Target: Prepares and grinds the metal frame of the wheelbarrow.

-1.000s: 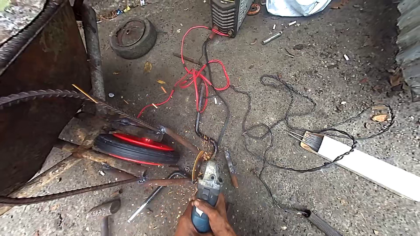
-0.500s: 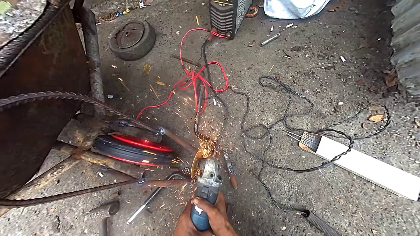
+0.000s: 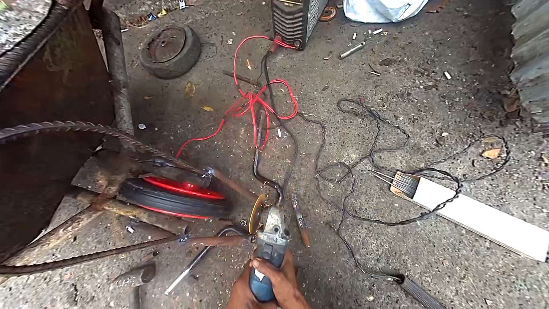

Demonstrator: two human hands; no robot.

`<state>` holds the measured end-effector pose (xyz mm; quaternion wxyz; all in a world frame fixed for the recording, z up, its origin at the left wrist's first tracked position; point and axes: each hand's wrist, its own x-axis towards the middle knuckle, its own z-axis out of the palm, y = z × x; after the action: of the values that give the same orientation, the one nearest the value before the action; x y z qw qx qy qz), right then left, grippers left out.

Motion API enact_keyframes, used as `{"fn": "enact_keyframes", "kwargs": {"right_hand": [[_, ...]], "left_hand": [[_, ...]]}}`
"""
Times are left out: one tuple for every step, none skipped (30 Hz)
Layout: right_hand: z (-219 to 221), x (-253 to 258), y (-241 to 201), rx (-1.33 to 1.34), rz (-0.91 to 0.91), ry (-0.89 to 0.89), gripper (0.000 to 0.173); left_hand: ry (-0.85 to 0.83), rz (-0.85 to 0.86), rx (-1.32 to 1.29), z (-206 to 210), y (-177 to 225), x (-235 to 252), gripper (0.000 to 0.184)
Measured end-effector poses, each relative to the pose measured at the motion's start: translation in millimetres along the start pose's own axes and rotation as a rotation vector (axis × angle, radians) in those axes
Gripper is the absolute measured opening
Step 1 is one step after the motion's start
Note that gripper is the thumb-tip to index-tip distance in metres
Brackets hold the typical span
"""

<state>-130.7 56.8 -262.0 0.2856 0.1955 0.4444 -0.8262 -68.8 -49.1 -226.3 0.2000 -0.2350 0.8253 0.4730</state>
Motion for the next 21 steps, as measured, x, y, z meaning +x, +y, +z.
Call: {"fn": "enact_keyframes", "kwargs": {"right_hand": [[0.0,-0.1,-0.1,0.001,0.002,-0.001,0.063],[0.0,-0.3,-0.5,0.005,0.005,-0.002,0.063],[0.0,-0.6,-0.9,0.006,0.007,-0.001,0.063],[-0.1,-0.9,-1.0,0.005,0.007,0.001,0.063],[-0.1,-1.1,-0.8,0.008,0.006,0.003,0.063],[-0.2,-1.2,-0.5,0.01,0.005,0.003,0.063],[-0.1,-1.2,-0.2,0.01,0.007,0.004,0.064],[-0.4,-1.1,0.3,0.014,0.01,0.004,0.065],[-0.5,-1.4,0.7,0.014,0.013,0.007,0.065],[-0.3,-1.9,0.9,0.015,0.014,0.009,0.065],[-0.1,-2.4,1.5,0.02,0.014,0.009,0.065],[0.1,-2.7,2.3,0.032,0.015,0.009,0.064],[0.2,-3.2,2.7,0.033,0.016,0.012,0.064],[-0.1,-3.5,3.5,0.037,0.014,0.013,0.065],[-0.3,-3.6,4.2,0.036,0.013,0.014,0.065],[0.0,-3.8,4.2,0.034,0.019,0.019,0.065],[0.0,-3.8,4.1,0.036,0.026,0.02,0.066],[-0.3,-3.7,4.1,0.041,0.033,0.018,0.066],[-0.4,-3.6,4.0,0.042,0.037,0.016,0.067],[-0.6,-3.4,4.5,0.044,0.038,0.014,0.067],[-1.1,-3.3,5.1,0.042,0.035,0.011,0.067]], "left_hand": [[0.002,-0.003,0.0,0.2,0.5,-0.1,0.088],[0.004,-0.005,0.002,0.3,0.9,-0.1,0.088],[0.005,-0.009,0.01,0.4,1.2,-0.1,0.088],[0.005,-0.014,0.015,0.5,1.5,-0.3,0.088],[0.006,-0.018,0.017,0.7,1.9,-0.7,0.088],[0.003,-0.022,0.017,0.8,1.9,-1.0,0.088],[0.0,-0.024,0.015,0.8,1.2,-1.0,0.088],[-0.003,-0.023,0.008,0.6,0.7,-1.0,0.087],[-0.003,-0.024,0.007,0.7,0.2,-0.9,0.087],[-0.004,-0.028,0.009,0.8,-0.6,-1.0,0.088],[-0.006,-0.028,0.01,0.9,-2.2,-1.2,0.088],[-0.004,-0.023,0.012,1.2,-4.9,-1.3,0.089],[-0.003,-0.019,0.013,1.6,-6.8,-1.4,0.09],[-0.002,-0.017,0.013,1.9,-7.2,-1.7,0.09],[-0.004,-0.015,0.01,1.7,-6.9,-2.2,0.09],[-0.006,-0.016,0.008,1.6,-7.4,-2.4,0.089],[-0.007,-0.017,0.011,1.8,-8.4,-2.4,0.089],[-0.009,-0.018,0.013,1.9,-8.8,-2.2,0.089],[-0.015,-0.02,0.016,1.8,-8.7,-1.9,0.088],[-0.018,-0.021,0.018,1.7,-8.6,-1.6,0.088],[-0.016,-0.017,0.018,2.0,-8.4,-1.6,0.088]]}}
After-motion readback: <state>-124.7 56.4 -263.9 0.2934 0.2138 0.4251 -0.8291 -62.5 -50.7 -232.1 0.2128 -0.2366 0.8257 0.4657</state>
